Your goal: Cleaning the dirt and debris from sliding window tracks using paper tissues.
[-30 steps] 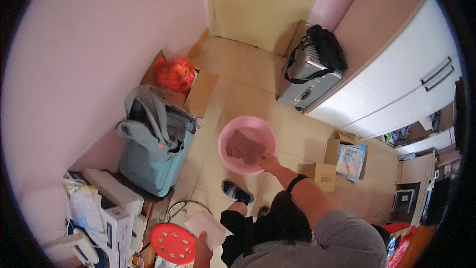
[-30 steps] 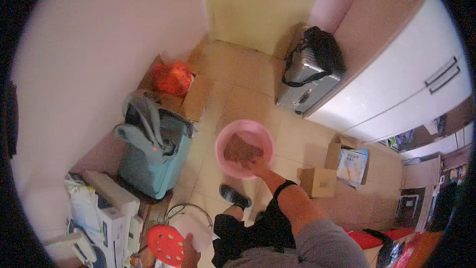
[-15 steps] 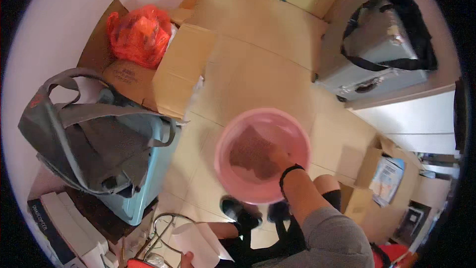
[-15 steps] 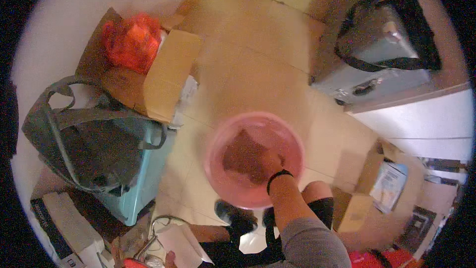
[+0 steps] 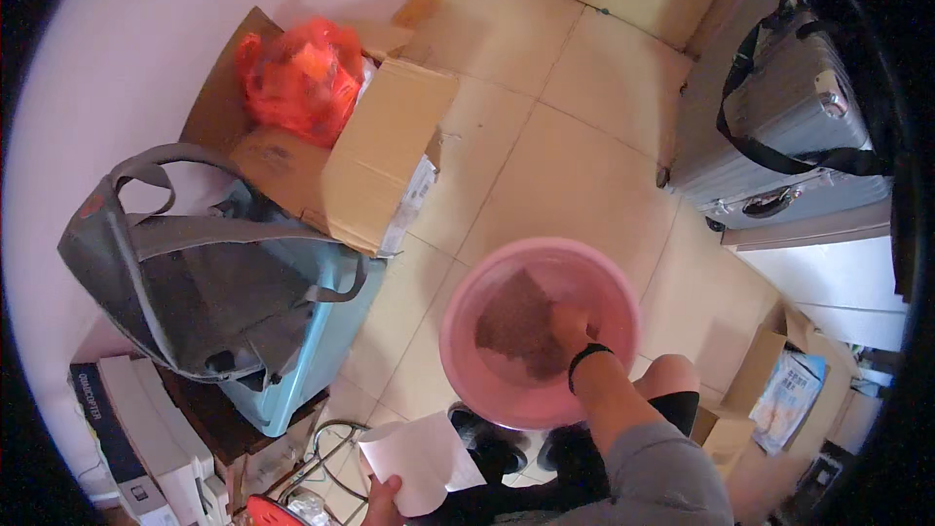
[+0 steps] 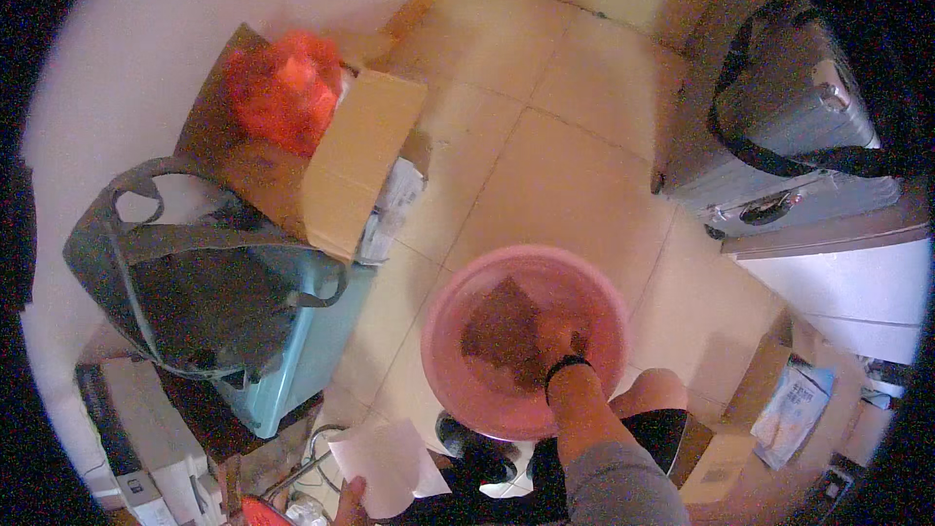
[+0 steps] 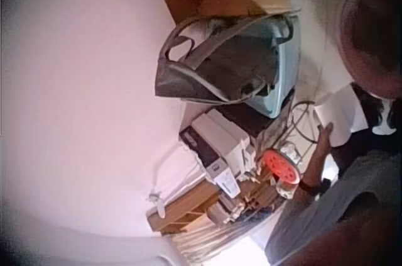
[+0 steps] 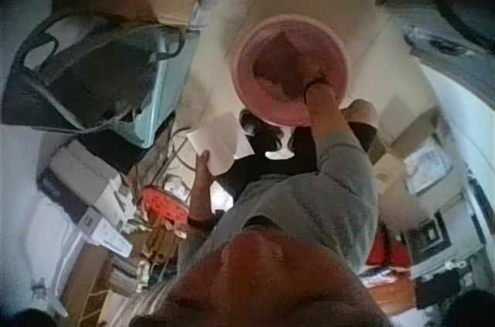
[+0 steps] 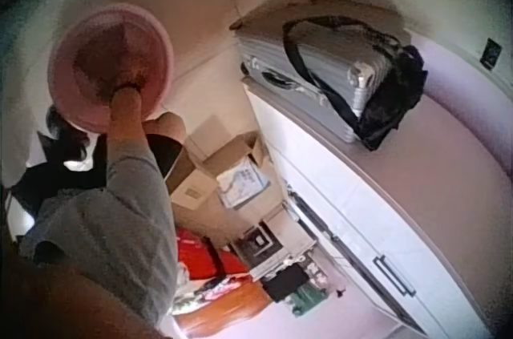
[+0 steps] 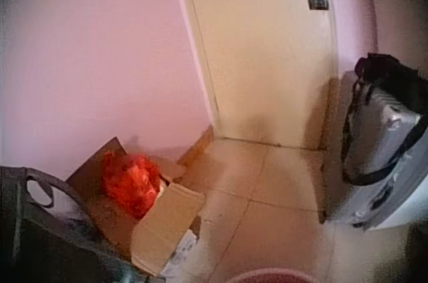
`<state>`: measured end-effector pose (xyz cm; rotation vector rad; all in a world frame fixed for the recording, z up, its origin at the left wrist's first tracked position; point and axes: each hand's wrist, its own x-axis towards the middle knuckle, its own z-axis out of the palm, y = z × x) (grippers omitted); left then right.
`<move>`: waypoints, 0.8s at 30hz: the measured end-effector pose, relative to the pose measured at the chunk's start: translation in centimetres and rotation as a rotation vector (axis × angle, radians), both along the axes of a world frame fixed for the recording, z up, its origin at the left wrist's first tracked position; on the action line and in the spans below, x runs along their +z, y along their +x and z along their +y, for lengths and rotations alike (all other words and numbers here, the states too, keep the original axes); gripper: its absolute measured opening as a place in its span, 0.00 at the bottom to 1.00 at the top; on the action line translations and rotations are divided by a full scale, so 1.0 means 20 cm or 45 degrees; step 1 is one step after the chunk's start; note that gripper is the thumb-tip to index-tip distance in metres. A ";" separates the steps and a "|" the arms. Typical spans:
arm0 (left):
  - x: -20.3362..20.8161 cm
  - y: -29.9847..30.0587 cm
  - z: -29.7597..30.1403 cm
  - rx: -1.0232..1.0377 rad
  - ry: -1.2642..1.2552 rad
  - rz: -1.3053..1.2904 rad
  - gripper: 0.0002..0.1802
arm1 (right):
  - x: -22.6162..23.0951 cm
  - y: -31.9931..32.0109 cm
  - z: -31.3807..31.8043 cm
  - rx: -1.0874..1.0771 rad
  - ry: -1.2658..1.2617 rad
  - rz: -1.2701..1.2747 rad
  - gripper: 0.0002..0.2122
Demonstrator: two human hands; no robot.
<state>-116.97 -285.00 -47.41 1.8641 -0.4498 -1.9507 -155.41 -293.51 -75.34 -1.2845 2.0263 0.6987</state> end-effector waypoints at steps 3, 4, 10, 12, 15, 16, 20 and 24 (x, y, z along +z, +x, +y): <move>0.09 -0.10 -0.07 0.041 -0.086 0.123 0.37 | -0.24 -0.09 0.10 -0.329 -0.451 0.007 0.13; 0.15 -0.12 -0.08 0.106 -0.121 0.208 0.38 | -0.13 -0.05 0.05 -0.268 -0.468 -0.055 0.13; 0.13 -0.10 -0.08 0.156 -0.145 0.066 0.38 | 0.75 -0.02 -0.13 -0.380 -0.796 -0.356 0.15; 0.19 -0.16 -0.14 0.128 -0.301 0.142 0.38 | 0.86 0.00 -0.11 -0.453 -1.122 -0.487 0.15; 0.13 -0.12 -0.18 0.064 -0.435 0.238 0.42 | 0.94 0.09 -0.03 -0.673 -1.283 -0.590 0.14; 0.18 -0.14 -0.21 0.100 -0.386 0.246 0.43 | 1.11 0.12 0.04 -0.038 -0.872 -0.664 0.14; 0.21 -0.36 -0.39 0.009 -0.544 0.476 0.39 | 0.47 0.09 0.16 -0.151 -0.588 -0.296 0.14; 0.24 -0.39 -0.41 0.004 -0.477 0.497 0.38 | 0.74 0.17 0.08 -0.251 -0.791 -0.553 0.12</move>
